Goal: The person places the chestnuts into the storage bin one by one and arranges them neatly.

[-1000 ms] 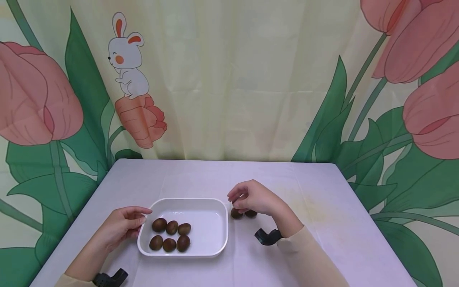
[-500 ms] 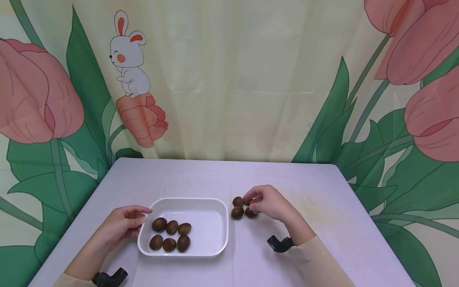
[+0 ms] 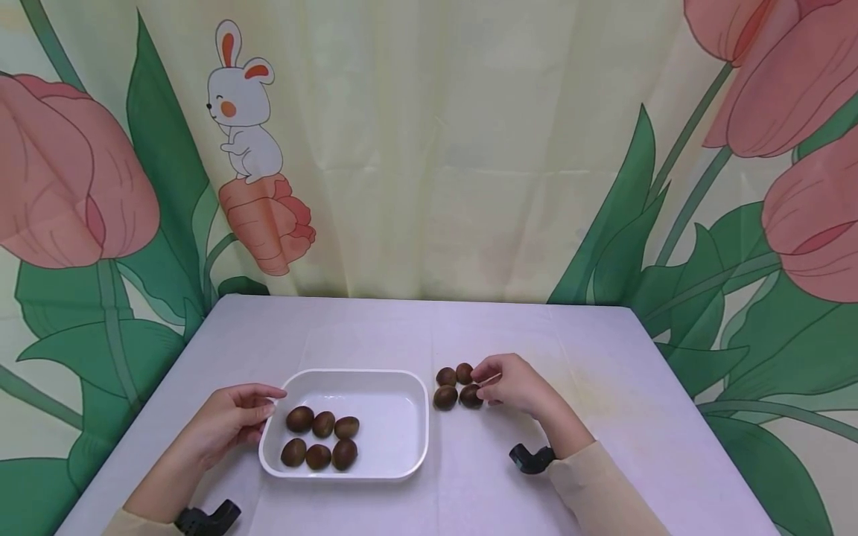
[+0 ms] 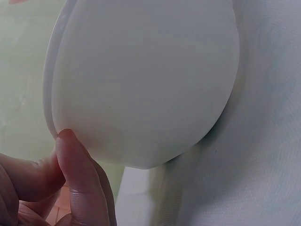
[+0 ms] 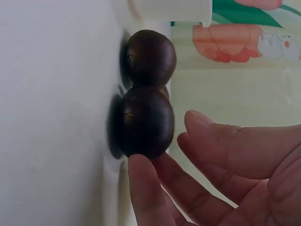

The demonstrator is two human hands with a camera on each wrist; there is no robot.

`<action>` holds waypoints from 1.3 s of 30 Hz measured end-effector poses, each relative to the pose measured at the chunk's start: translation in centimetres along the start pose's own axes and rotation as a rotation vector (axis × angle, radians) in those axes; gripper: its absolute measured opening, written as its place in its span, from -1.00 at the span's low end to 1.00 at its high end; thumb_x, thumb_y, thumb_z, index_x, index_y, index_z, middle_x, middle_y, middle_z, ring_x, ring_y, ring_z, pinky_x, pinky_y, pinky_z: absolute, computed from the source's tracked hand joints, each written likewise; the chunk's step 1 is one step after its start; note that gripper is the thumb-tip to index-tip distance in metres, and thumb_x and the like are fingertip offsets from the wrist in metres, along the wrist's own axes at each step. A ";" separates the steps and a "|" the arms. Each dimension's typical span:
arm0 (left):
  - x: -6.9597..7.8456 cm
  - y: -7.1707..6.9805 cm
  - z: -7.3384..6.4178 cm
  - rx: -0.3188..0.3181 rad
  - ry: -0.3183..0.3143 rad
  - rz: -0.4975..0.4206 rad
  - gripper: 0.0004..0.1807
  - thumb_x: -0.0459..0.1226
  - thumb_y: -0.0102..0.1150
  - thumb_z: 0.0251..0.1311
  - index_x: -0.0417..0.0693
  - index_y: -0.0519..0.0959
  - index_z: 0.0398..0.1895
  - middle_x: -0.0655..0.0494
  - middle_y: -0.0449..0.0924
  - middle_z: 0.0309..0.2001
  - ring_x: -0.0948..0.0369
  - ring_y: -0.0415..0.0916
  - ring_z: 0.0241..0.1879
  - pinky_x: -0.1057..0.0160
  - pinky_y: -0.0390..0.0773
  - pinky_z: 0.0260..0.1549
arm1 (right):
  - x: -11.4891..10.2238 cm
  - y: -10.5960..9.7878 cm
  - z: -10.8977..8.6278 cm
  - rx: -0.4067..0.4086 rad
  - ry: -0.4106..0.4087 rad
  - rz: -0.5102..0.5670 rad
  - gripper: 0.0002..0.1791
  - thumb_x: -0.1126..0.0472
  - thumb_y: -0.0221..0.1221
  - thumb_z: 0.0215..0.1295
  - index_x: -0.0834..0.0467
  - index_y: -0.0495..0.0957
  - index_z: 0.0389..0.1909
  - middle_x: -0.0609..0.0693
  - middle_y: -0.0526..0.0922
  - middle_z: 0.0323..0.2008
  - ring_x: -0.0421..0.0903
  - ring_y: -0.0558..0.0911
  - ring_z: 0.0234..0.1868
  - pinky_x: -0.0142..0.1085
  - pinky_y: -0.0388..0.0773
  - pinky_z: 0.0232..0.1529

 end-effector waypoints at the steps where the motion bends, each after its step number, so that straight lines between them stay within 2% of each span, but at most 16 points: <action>1: 0.0 0.0 0.0 -0.002 0.002 -0.001 -0.67 -0.44 0.34 0.39 -0.20 0.73 0.18 0.01 0.72 -0.22 0.16 0.59 -0.49 0.31 0.64 -0.54 | 0.2 0.1 0.1 0.001 -0.003 0.000 -0.69 0.46 0.37 0.29 0.35 0.68 0.05 0.22 0.78 -0.03 -0.06 0.73 -0.23 -0.10 0.80 -0.14; 7: 0.1 0.1 -0.1 -0.010 0.004 -0.005 -0.67 -0.44 0.34 0.38 -0.21 0.73 0.18 0.02 0.71 -0.24 0.17 0.58 -0.50 0.32 0.63 -0.54 | 0.9 0.5 0.7 0.003 -0.016 -0.009 -0.69 0.47 0.37 0.25 0.34 0.70 0.02 0.18 0.79 -0.09 -0.08 0.71 -0.30 -0.21 0.76 -0.21; 14: 0.2 0.1 -0.2 0.001 -0.003 0.004 -0.67 -0.43 0.35 0.38 -0.20 0.73 0.19 0.02 0.72 -0.23 0.16 0.58 -0.49 0.31 0.63 -0.54 | 1.3 0.9 1.2 0.030 -0.017 -0.063 -0.70 0.44 0.46 0.19 0.27 0.74 -0.04 0.08 0.78 -0.18 -0.09 0.65 -0.21 -0.31 0.67 -0.22; 26: 0.1 0.1 0.0 0.002 -0.002 0.006 -0.67 -0.42 0.34 0.39 -0.20 0.72 0.20 -0.01 0.71 -0.21 0.15 0.58 -0.48 0.31 0.63 -0.54 | 1.1 0.9 0.9 0.053 0.011 -0.059 -0.72 0.45 0.47 0.18 0.20 0.74 -0.09 0.06 0.73 -0.22 -0.07 0.65 -0.24 -0.32 0.67 -0.25; 39: -0.1 -0.1 0.1 -0.004 0.008 0.012 -0.68 -0.42 0.35 0.38 -0.17 0.74 0.17 0.03 0.71 -0.24 0.15 0.59 -0.50 0.29 0.63 -0.56 | -0.2 0.5 0.1 0.062 -0.014 -0.084 -0.73 0.41 0.49 0.16 0.13 0.77 -0.12 0.01 0.75 -0.26 -0.04 0.64 -0.21 -0.24 0.64 -0.21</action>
Point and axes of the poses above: each hand's wrist, its own z-axis towards the middle knuckle, its own y-axis out of the palm, x = y × z, the point moved 6 cm from there along z, towards the middle knuckle
